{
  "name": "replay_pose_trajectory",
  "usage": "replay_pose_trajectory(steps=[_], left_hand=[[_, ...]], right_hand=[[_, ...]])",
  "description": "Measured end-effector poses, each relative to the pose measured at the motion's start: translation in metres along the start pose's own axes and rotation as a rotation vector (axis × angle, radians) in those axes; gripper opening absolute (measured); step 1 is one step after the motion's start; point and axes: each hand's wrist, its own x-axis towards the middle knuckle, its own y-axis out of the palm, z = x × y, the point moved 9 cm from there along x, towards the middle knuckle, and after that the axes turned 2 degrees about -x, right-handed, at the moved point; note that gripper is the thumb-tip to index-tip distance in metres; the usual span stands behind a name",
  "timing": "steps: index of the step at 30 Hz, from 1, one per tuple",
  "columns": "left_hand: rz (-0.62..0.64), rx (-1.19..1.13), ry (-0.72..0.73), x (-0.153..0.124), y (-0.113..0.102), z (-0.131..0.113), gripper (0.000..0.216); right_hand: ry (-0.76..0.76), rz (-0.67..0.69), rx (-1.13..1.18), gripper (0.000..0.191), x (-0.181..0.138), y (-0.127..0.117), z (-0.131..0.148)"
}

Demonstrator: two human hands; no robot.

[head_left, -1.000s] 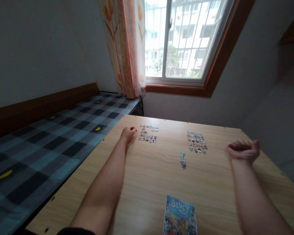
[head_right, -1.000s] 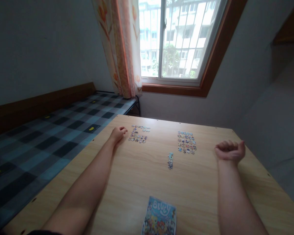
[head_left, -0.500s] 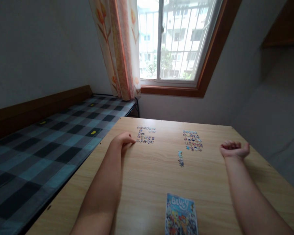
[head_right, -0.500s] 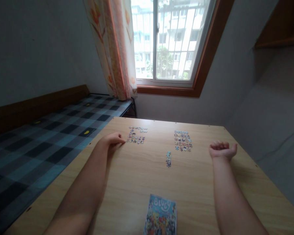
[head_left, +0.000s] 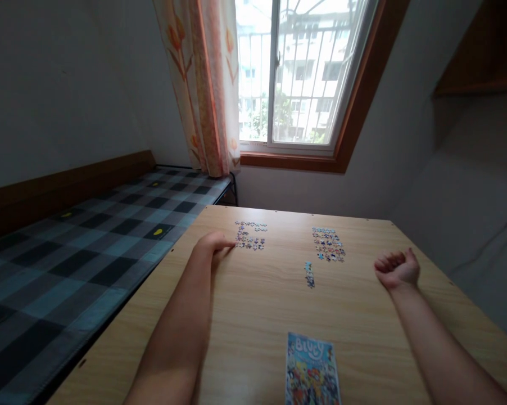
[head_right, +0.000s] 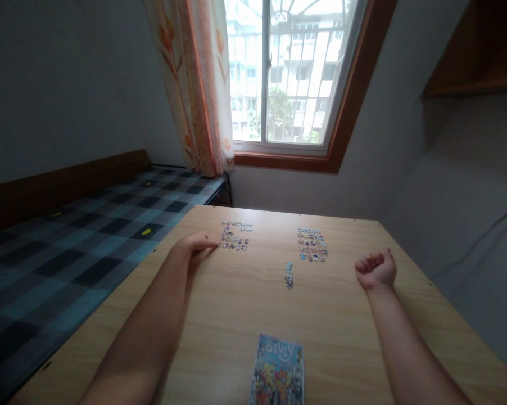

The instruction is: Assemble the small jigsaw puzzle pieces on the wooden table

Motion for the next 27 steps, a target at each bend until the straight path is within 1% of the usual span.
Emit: replay_pose_trajectory(steps=[3,8,11,14,16,19,21,24,25,27], left_hand=[[0.012,0.040,-0.007,-0.003,-0.001,0.001,0.038],[0.105,0.141,-0.013,-0.010,-0.002,0.006,0.038],[0.160,0.235,-0.008,-0.014,-0.001,0.005,0.039],[0.205,0.327,0.022,-0.018,0.006,-0.009,0.040],[0.229,0.392,0.059,-0.023,0.016,-0.027,0.041],[0.254,0.493,0.130,-0.038,0.039,-0.064,0.042],[0.263,0.684,0.277,-0.055,0.061,-0.097,0.043],[0.204,0.740,0.372,-0.079,0.086,-0.137,0.041],[0.164,0.786,0.434,-0.088,0.093,-0.150,0.040],[0.136,0.812,0.560,-0.104,0.108,-0.170,0.036]], right_hand=[[0.057,0.026,-0.041,0.053,-0.013,0.000,-0.003],[0.162,0.068,-0.025,0.052,-0.038,-0.001,-0.007],[0.239,0.157,-0.042,0.054,-0.050,0.003,-0.013],[0.251,0.244,-0.072,0.057,-0.054,0.008,-0.015],[0.246,0.265,-0.087,0.057,-0.054,0.010,-0.016],[0.247,0.265,-0.113,0.057,-0.054,0.013,-0.018],[0.256,0.267,-0.149,0.056,-0.057,0.016,-0.021],[0.269,0.280,-0.244,0.056,-0.064,0.022,-0.026],[0.268,0.284,-0.287,0.056,-0.066,0.024,-0.028],[0.250,0.297,-0.389,0.056,-0.068,0.027,-0.032]])
